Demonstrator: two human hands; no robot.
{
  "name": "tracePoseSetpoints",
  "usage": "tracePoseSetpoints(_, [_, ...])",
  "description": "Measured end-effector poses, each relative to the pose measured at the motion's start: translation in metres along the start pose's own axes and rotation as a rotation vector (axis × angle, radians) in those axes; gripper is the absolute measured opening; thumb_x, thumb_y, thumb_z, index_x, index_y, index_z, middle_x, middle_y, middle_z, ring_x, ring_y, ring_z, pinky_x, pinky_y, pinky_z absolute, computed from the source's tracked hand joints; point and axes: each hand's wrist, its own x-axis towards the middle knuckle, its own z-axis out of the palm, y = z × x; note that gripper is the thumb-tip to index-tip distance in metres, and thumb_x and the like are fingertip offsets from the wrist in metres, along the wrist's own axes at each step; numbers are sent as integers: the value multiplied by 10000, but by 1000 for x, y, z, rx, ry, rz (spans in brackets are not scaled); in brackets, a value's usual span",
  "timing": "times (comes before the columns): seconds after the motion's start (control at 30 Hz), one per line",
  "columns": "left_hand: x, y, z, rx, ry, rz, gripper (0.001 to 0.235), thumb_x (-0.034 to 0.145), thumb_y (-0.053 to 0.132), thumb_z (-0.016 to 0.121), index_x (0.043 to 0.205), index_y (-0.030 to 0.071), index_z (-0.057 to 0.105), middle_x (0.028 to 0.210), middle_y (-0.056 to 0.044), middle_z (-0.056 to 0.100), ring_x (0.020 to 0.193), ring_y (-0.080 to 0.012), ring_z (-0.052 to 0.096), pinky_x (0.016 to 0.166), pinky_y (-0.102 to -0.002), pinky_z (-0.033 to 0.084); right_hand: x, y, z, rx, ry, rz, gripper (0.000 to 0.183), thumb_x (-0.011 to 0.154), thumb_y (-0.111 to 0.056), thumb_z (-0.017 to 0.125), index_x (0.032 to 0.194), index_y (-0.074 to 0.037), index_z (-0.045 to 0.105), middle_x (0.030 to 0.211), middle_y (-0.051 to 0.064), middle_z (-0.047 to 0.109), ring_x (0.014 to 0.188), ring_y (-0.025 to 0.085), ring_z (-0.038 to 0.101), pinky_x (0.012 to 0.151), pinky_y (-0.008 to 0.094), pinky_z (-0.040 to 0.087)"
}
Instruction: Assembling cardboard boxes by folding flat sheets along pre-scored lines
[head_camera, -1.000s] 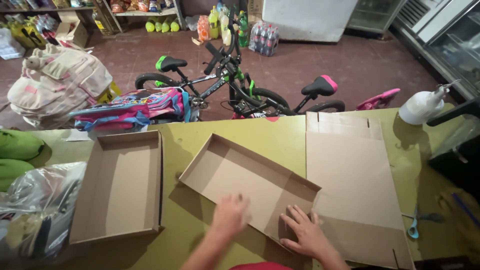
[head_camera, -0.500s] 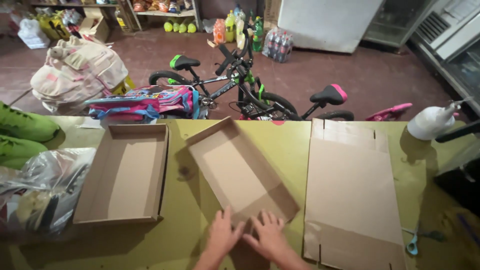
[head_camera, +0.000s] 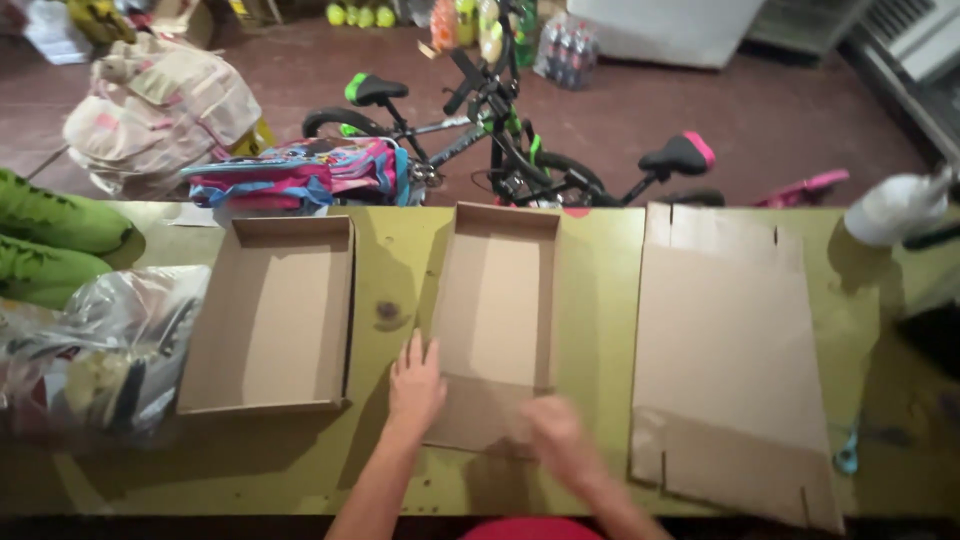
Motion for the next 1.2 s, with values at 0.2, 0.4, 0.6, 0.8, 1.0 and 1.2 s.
tracePoseSetpoints(0.2, [-45,50,-24,-254,402,725,474,753,-97,649,1226,-67,655,1255,-206,666,1185,-346,606,1123,-456,473,-45,73,-18,-799,42,209,635,787,137,634,1270,-263,735,1158,119,674,1038,303,626,868,414,547])
tracePoseSetpoints(0.4, [-58,58,12,-60,-216,810,578,982,447,565,1476,151,512,1622,-173,349,1511,-452,201,1158,-684,158,-31,55,-26,-846,-154,139,419,902,-171,696,1298,-308,694,1291,130,625,1156,335,604,928,484,502])
tracePoseSetpoints(0.6, [-58,54,16,-77,-146,794,618,962,451,585,1520,209,474,1601,-133,391,1476,-431,279,1135,-695,191,-29,67,-32,-838,-211,96,353,758,-163,773,1090,-271,720,1309,129,645,1175,330,626,924,486,521])
tracePoseSetpoints(0.8, [-54,53,29,-137,-39,789,476,958,396,566,1402,233,613,1538,-121,490,1400,-439,404,1076,-693,281,-35,64,-38,-813,-288,87,336,844,-174,764,1163,-224,672,1284,165,640,1049,359,659,875,478,551])
tracePoseSetpoints(1.0, [-35,61,9,-192,77,780,282,926,395,656,1150,226,679,1286,-115,613,1231,-367,494,948,-575,362,-30,74,-41,-823,-344,-57,385,777,-252,841,1141,-218,719,1465,194,495,1254,350,551,999,475,500])
tracePoseSetpoints(1.2, [-9,71,13,-183,25,531,801,842,600,711,1462,125,534,1538,-214,437,1451,-452,334,1151,-687,224,-13,118,-52,-875,-107,-102,411,770,-283,796,1164,-374,723,1376,97,600,1068,285,681,911,431,554])
